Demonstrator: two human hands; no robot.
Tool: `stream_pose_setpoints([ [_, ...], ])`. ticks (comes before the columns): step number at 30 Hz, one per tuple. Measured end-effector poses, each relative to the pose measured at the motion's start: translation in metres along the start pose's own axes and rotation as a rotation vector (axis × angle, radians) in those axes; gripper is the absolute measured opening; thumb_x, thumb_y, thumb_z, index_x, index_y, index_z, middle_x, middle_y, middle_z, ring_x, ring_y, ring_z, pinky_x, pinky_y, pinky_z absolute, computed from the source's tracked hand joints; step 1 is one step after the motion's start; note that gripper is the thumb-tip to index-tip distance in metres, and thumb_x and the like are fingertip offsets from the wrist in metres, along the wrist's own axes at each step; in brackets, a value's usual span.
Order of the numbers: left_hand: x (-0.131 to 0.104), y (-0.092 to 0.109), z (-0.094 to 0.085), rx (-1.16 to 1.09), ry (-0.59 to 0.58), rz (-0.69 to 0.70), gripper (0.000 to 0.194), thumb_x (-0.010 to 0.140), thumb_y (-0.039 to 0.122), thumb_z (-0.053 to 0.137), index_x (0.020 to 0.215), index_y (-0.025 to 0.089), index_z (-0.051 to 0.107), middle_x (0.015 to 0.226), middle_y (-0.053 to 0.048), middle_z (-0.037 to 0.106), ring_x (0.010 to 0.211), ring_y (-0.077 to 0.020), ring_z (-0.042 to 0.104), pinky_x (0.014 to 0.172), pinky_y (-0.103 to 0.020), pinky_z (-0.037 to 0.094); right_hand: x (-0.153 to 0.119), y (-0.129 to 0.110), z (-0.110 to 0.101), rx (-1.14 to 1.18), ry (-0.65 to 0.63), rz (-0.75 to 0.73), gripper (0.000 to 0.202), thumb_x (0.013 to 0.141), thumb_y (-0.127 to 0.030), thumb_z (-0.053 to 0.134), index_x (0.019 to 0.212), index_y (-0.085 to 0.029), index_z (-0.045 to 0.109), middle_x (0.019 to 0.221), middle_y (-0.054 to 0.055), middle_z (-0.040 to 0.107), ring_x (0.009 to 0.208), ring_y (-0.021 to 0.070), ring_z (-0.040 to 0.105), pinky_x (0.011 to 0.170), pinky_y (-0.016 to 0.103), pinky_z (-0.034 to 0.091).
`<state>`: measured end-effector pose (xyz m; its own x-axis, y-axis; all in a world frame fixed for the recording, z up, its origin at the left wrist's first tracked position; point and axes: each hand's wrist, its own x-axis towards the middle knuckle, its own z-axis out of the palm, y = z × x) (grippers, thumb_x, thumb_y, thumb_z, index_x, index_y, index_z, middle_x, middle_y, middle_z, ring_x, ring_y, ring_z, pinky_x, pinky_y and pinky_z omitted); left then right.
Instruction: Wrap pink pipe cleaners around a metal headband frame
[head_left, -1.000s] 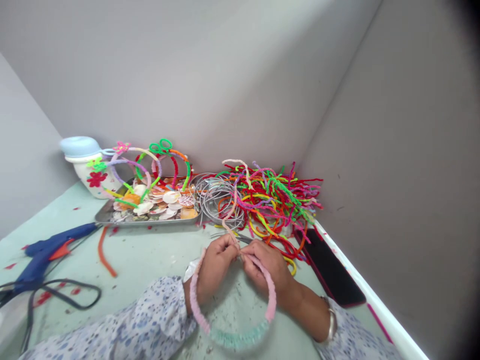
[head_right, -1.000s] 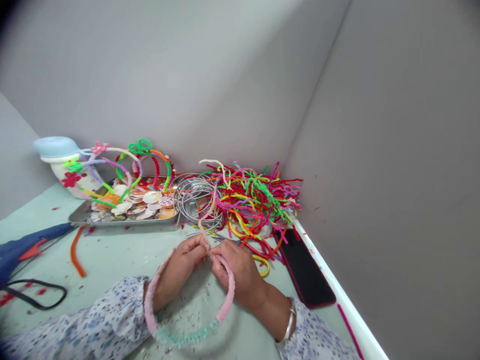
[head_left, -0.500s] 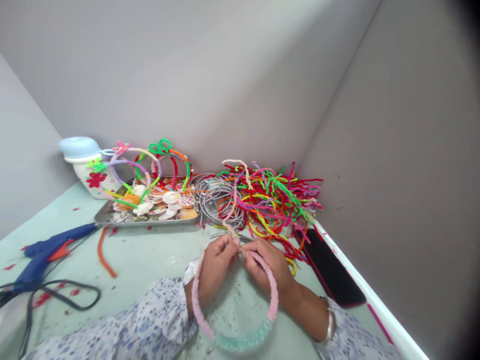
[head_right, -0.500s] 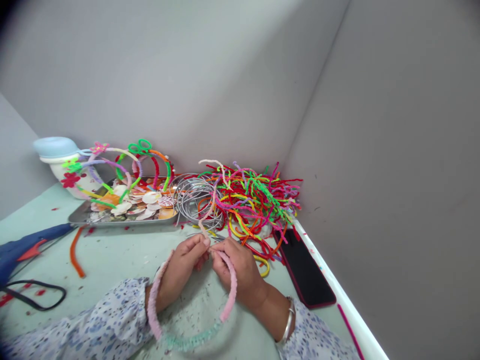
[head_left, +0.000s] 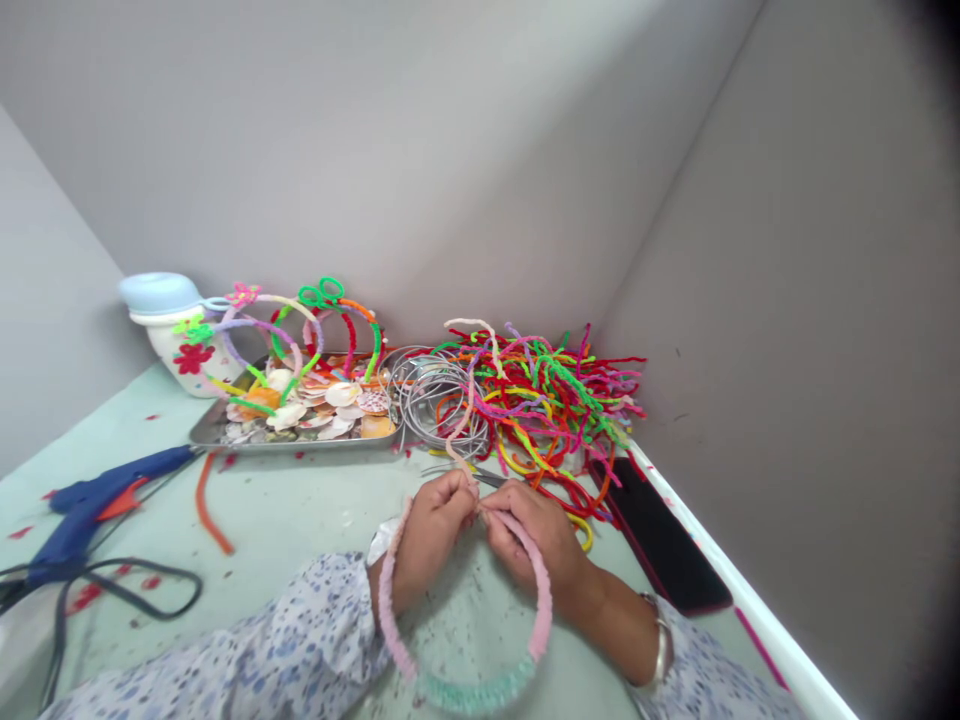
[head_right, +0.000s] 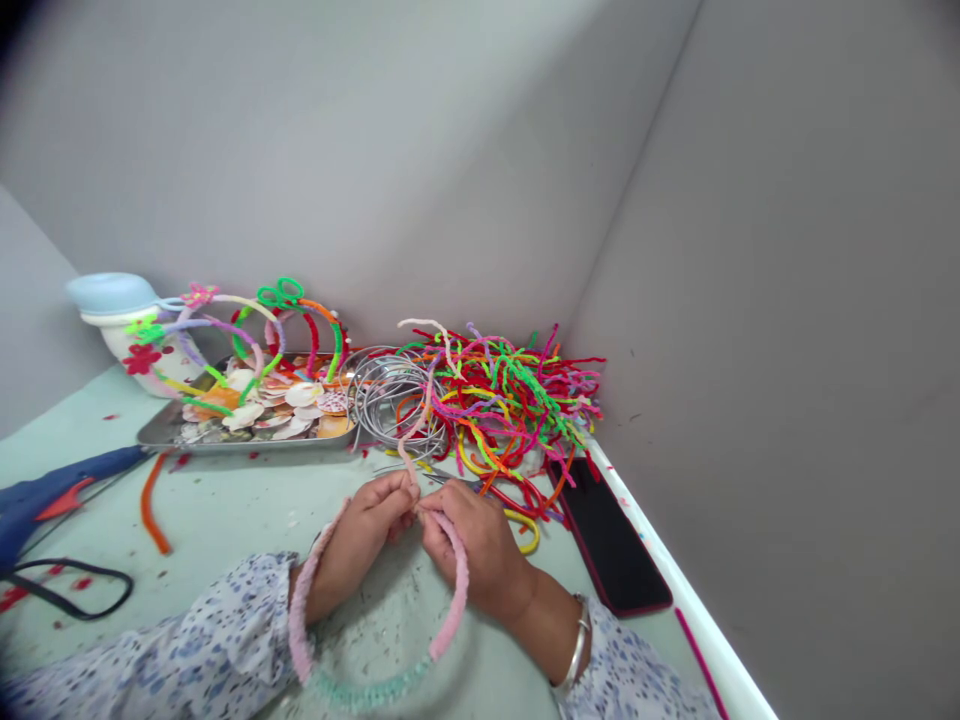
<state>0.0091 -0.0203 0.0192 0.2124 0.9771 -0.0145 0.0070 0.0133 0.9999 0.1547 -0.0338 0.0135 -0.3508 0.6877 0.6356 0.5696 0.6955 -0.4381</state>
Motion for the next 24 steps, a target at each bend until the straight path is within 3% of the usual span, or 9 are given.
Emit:
stream_pose_setpoints([
  [13,-0.0033,0.0046,0.0018,-0.042,0.024,0.005,0.027,0.08,0.03,0.047,0.056,0.018,0.041,0.05,0.005,0.038,0.047,-0.0093,0.034,0.048,-0.023,0.027,0.0017,-0.001,-0.0017,0.048,0.021,0.038,0.012,0.082,-0.012,0.049,0.086,-0.019,0.058,0.073,0.004,0.062,0.068,0.0165,0.06,0.062,0.027,0.049],
  [24,-0.0012,-0.0017,-0.0006,0.065,0.041,0.028,0.03,0.082,0.033,0.048,0.056,0.018,0.043,0.048,0.005,0.038,0.045,-0.009,0.035,0.046,-0.022,0.027,-0.0006,0.0024,-0.0001,0.048,0.023,0.032,0.013,0.081,-0.011,0.05,0.088,-0.019,0.058,0.076,0.005,0.063,0.071,0.017,0.061,0.065,0.028,0.05],
])
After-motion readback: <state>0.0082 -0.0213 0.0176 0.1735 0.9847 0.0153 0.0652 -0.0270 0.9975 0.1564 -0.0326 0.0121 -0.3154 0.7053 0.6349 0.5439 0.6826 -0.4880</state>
